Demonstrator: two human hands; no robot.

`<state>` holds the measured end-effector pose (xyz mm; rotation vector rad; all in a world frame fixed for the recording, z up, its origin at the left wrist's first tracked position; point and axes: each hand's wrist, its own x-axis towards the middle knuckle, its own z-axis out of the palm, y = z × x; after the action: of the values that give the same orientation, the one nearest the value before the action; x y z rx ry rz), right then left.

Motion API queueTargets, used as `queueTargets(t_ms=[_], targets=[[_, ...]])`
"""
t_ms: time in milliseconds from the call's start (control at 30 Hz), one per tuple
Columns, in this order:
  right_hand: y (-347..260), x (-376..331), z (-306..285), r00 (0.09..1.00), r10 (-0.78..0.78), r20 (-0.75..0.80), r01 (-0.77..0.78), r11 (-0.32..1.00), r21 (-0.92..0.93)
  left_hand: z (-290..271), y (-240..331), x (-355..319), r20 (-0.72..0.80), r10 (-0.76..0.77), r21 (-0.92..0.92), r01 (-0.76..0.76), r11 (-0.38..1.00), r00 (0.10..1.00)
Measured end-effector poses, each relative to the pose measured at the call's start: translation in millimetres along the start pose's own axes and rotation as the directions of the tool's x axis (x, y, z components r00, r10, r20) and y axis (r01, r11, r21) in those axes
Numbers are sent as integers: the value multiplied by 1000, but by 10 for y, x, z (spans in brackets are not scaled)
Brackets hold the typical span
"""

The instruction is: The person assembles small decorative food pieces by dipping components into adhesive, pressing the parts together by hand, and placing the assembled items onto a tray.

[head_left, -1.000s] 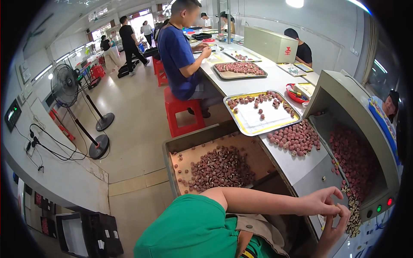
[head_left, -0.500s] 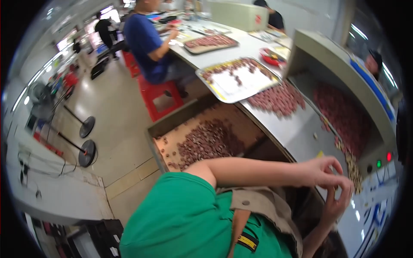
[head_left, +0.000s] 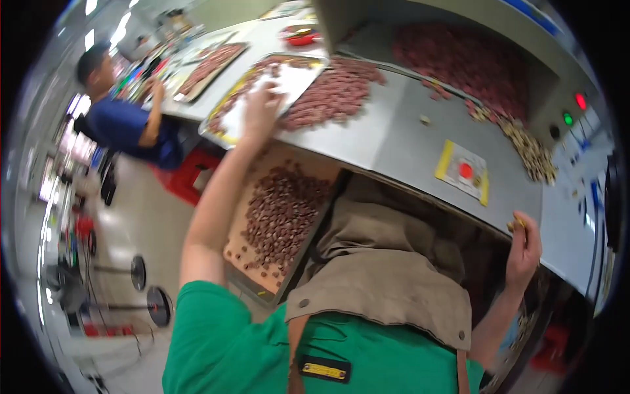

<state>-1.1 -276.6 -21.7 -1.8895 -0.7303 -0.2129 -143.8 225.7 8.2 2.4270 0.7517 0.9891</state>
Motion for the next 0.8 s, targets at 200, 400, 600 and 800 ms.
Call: queueTargets(t_ms=[200, 400, 600, 800], targets=[[13, 345, -119, 997, 2, 76, 5, 996, -87, -141, -1295, 422, 17, 80, 507, -78, 858, 997], [379, 759, -266, 988, 122, 94, -106, 981, -160, 755, -86, 843, 28, 322, 192, -321, 927, 946], [653, 1701, 296, 922, -121, 368, 204, 959, -195, 2025, 1721, 695, 476, 429, -181, -392, 902, 768], [836, 2144, 940, 900, -236, 365, 338, 909, -245, 2310, 1538, 664, 502, 456, -259, -375, 890, 735]])
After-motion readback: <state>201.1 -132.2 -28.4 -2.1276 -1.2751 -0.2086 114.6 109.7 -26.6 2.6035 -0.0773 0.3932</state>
